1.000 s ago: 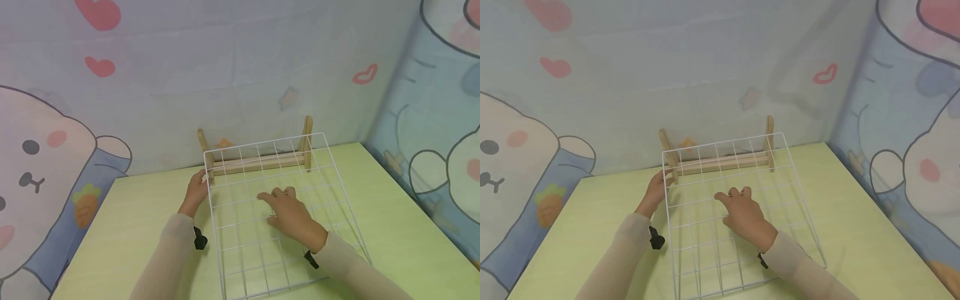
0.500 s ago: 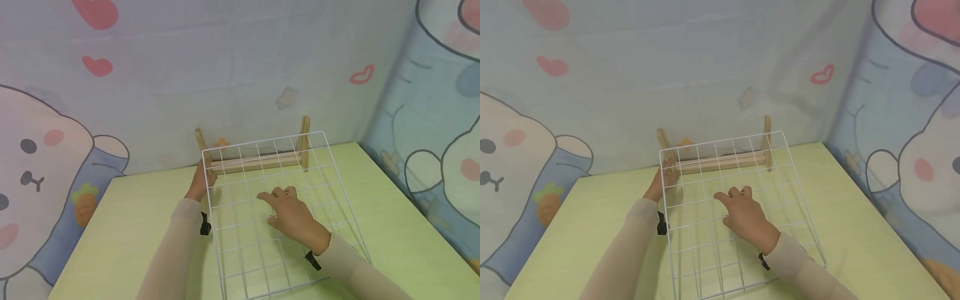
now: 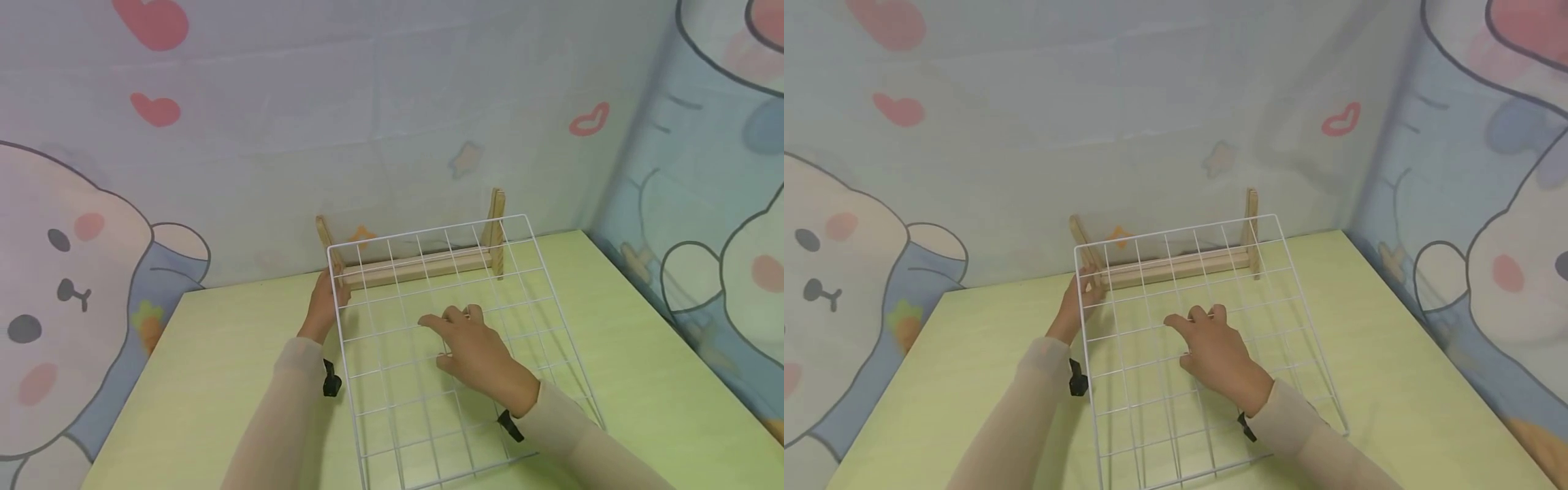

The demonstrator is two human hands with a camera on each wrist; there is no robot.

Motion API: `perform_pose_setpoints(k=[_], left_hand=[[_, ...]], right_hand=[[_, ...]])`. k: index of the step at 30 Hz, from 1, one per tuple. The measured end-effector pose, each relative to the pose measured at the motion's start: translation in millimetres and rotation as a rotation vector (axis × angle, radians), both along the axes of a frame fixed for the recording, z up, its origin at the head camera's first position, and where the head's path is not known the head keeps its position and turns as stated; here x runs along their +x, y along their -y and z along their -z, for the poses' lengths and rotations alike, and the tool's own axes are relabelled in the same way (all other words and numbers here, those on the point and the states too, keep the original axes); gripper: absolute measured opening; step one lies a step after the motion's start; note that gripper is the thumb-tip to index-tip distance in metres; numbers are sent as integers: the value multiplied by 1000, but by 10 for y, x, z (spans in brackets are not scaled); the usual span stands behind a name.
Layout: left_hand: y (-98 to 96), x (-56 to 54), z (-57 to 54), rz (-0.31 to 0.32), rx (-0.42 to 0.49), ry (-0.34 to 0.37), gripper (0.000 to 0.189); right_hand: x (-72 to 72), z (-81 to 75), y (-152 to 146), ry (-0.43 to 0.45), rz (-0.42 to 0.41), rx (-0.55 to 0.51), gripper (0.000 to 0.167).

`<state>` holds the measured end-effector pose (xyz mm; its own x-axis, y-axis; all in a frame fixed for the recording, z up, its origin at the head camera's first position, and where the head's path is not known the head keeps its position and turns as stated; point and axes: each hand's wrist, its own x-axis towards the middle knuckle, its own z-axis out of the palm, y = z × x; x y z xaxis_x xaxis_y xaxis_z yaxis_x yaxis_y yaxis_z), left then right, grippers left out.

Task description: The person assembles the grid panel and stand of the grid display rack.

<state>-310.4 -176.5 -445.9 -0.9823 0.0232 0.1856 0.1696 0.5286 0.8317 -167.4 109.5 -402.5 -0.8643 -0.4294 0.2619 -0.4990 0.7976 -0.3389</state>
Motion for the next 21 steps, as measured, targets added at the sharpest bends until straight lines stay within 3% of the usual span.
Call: perform_pose_setpoints(k=[6,13,21], left_hand=[[45,78,34,9,8,4,63],[107,113,95,22,-59,18,62],[156,233,97,50,-152,-6,60]], right_hand=[[13,-18,-1,-2,0,2,60],[25,-26,-3,28,9,-7,61],[35,-24,5,11,7,1,60]])
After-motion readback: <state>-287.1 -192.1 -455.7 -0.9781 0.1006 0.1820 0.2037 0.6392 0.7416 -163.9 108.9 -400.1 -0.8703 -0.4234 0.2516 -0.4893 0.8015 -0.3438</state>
